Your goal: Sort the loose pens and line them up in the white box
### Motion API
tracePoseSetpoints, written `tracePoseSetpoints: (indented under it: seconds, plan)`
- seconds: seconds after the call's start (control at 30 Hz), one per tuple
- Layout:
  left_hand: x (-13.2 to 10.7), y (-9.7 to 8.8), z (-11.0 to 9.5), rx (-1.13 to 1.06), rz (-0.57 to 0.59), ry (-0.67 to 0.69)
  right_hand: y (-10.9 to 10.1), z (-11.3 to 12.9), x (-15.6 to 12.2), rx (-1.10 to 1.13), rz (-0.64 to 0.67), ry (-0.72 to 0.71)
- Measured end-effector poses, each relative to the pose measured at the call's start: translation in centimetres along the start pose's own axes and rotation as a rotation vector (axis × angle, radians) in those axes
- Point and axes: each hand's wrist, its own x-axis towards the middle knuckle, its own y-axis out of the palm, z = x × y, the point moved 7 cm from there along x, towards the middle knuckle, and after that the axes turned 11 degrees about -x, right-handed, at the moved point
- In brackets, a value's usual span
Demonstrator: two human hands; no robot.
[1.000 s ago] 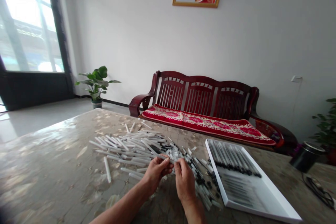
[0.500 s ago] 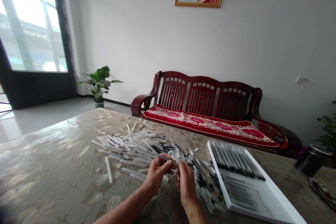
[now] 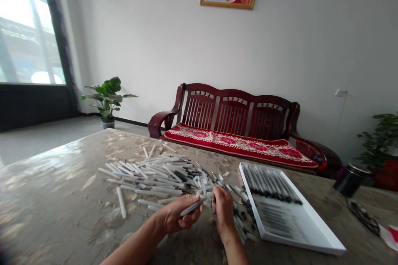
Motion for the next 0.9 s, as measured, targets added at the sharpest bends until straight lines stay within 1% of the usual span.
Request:
tracePoseSetpoints:
  seconds: [0.07, 0.1, 0.13, 0.2, 0.3, 0.37, 0.43, 0.5, 0.57, 0.63, 0.73, 0.9]
  plan:
    - [0.1, 0.0, -0.1, 0.022, -0.005, 0.089, 0.4, -0.3, 0.1, 0.052, 0.070, 0.087]
    - [0.2, -0.3, -0.2, 0.015, -0.038, 0.131, 0.3, -0.4, 0.2, 0.061, 0.088, 0.112]
    - [0.4, -0.6, -0.3, -0.008, -0.085, 0.171, 0.0, -0.4, 0.5, 0.041, 0.085, 0.103]
    - [0.8, -1.5, -0.7, -0.081, -0.190, 0.260, -1.3, -0.2, 1.3, -0.075, 0.040, 0.023]
    - [0.7, -2.7, -2.1, -0.180, -0.346, 0.440, -3.3, -0.1, 2.3, -0.363, -0.074, -0.124]
    - [0.3, -3.4, -2.9, -0.219, -0.433, 0.543, -3.7, -0.2, 2.3, -0.563, -0.109, -0.201]
    - [-0.1, -3.8, -3.5, -0.238, -0.484, 0.617, -3.0, 0.1, 1.7, -0.750, -0.082, -0.287]
    - [-0.5, -4.2, -3.7, -0.240, -0.513, 0.672, -1.7, 0.8, 0.9, -0.909, -0.035, -0.396]
    - [-0.6, -4.6, -3.7, -0.244, -0.537, 0.708, -0.3, 1.7, 0.1, -1.034, 0.006, -0.497]
    - [-0.5, -5.0, -3.6, -0.251, -0.549, 0.728, 0.8, 2.3, -0.4, -1.121, 0.038, -0.565]
    - [-0.2, -5.6, -3.5, -0.268, -0.561, 0.737, 1.6, 2.5, -0.4, -1.199, 0.063, -0.587]
    - [0.1, -6.2, -3.7, -0.272, -0.573, 0.735, 1.9, 2.1, -0.5, -1.263, 0.063, -0.568]
